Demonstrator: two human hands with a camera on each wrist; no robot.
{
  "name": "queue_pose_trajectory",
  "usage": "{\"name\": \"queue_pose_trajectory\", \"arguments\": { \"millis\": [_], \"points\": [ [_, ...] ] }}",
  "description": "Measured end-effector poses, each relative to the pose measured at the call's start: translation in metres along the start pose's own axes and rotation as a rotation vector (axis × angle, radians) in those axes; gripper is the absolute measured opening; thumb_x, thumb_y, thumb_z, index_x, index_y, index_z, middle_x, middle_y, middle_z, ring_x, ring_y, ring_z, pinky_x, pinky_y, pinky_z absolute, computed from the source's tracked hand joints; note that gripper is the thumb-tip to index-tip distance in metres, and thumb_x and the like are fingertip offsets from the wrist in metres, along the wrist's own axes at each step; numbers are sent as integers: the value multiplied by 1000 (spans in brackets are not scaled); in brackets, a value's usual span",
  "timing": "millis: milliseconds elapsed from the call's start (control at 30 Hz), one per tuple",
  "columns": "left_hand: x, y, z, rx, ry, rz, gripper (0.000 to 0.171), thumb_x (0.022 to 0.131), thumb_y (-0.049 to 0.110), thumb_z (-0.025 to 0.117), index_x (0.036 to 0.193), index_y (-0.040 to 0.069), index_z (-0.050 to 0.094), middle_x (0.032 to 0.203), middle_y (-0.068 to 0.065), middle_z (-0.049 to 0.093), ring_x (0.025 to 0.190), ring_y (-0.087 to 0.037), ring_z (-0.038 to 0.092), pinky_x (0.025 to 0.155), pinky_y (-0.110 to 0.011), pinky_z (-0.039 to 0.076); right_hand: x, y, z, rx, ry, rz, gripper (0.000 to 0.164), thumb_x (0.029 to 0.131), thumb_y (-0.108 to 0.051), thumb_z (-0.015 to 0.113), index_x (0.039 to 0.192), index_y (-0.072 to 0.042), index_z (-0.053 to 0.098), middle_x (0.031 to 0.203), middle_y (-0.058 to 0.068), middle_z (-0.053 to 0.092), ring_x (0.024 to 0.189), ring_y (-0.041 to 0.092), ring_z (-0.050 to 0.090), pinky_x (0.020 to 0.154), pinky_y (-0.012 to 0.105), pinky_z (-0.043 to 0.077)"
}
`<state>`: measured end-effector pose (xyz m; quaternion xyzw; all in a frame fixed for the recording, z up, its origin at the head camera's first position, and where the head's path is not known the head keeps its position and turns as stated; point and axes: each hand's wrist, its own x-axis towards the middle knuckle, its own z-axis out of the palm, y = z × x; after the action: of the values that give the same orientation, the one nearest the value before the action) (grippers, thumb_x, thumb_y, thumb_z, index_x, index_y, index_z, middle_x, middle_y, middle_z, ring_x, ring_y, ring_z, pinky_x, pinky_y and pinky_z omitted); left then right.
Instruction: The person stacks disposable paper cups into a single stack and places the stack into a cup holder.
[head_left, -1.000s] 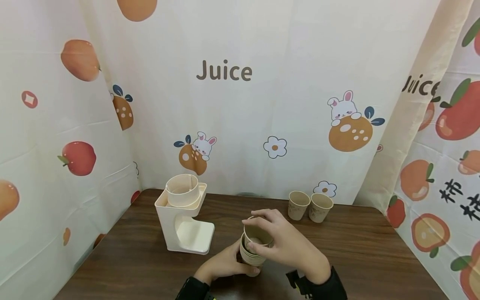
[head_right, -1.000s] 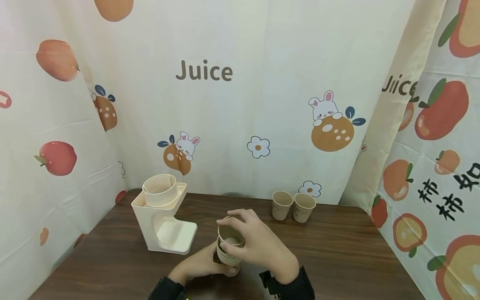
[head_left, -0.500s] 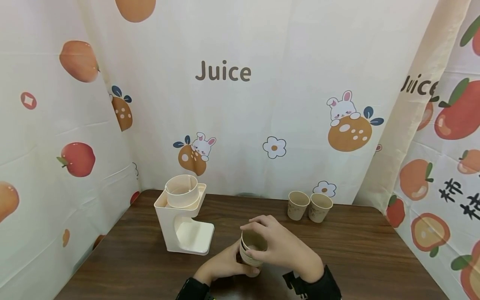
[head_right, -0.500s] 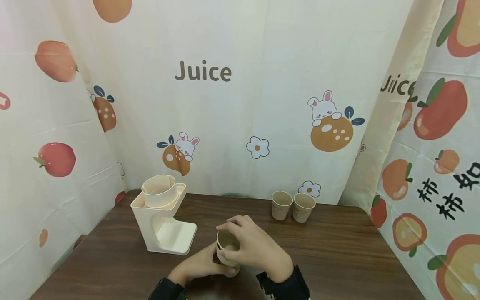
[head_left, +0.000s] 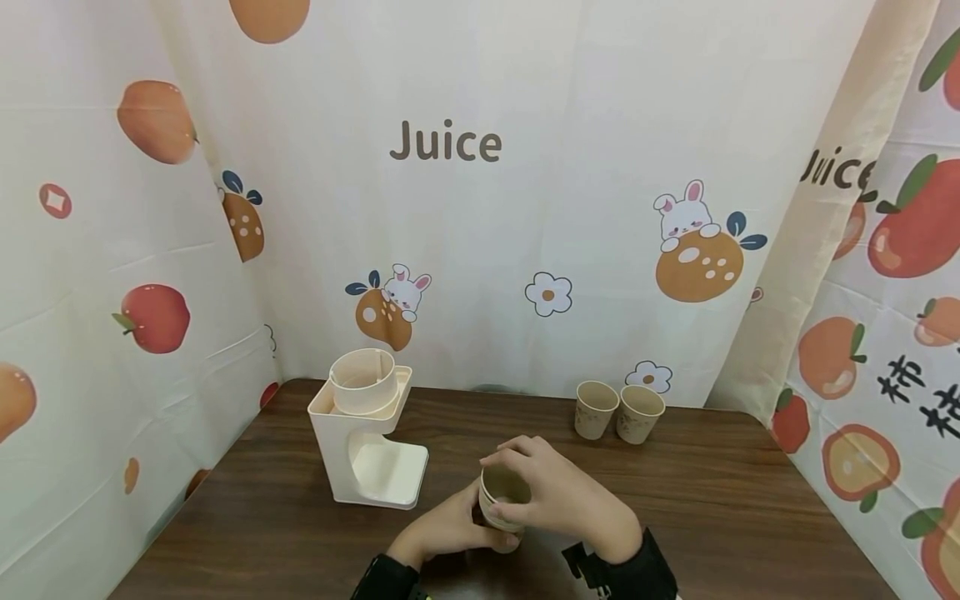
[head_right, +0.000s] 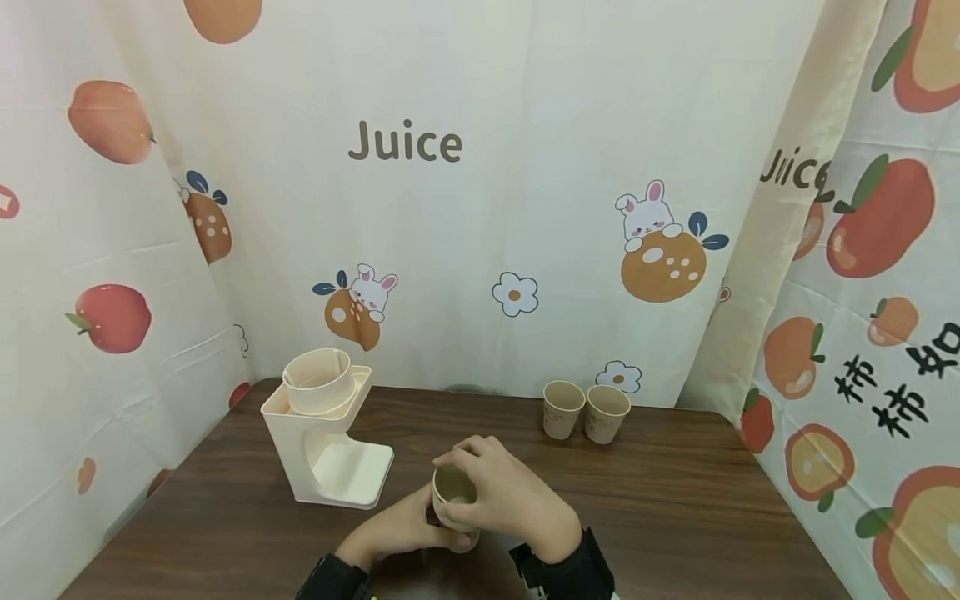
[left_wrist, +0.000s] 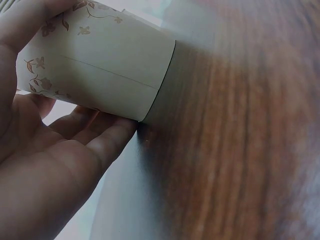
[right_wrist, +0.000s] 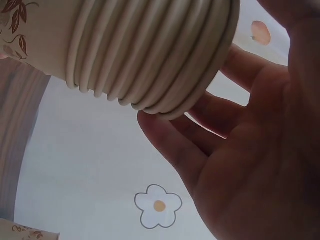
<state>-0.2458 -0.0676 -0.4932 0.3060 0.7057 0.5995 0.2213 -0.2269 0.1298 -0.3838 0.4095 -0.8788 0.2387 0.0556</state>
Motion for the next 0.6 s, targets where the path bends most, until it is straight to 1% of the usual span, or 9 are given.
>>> {"name": "queue_pose_trajectory", "arguments": {
  "millis": [133,233,400,533,600],
  "points": [
    [0,1,0,-8,-3,-3,68,83,26,69,139,33,30,130,-1,50,111,-18,52,95,-44,40,-1,1,-1,2,-14,10,44,85,-46,64,123,-28,56,121,-5,53,110,12,45,85,38,48],
    [-1,2,1,-5,3,-3,71,83,26,70,140,33,28,128,1,52,110,-18,52,95,-45,40,-1,2,-2,22,-35,32,45,87,-51,59,125,-27,55,123,-4,52,112,13,45,86,40,48],
    [-1,4,1,11,11,-7,72,82,26,70,140,34,28,122,1,57,108,-18,54,94,-45,41,-1,5,-5,73,-58,112,44,90,-55,51,126,-32,53,127,-8,50,117,11,41,92,44,45],
    [-1,5,1,21,27,-6,72,81,26,72,139,34,30,122,0,56,108,-17,53,93,-46,41,-2,14,-7,69,-12,152,41,90,-56,50,124,-35,53,125,-11,51,117,8,41,93,43,45],
    [-2,5,1,26,46,-14,74,80,26,73,139,36,30,124,0,55,109,-16,52,94,-47,39,-3,21,-8,57,24,156,40,90,-54,50,124,-32,55,124,-10,53,115,9,43,92,43,45]
  ]
}}
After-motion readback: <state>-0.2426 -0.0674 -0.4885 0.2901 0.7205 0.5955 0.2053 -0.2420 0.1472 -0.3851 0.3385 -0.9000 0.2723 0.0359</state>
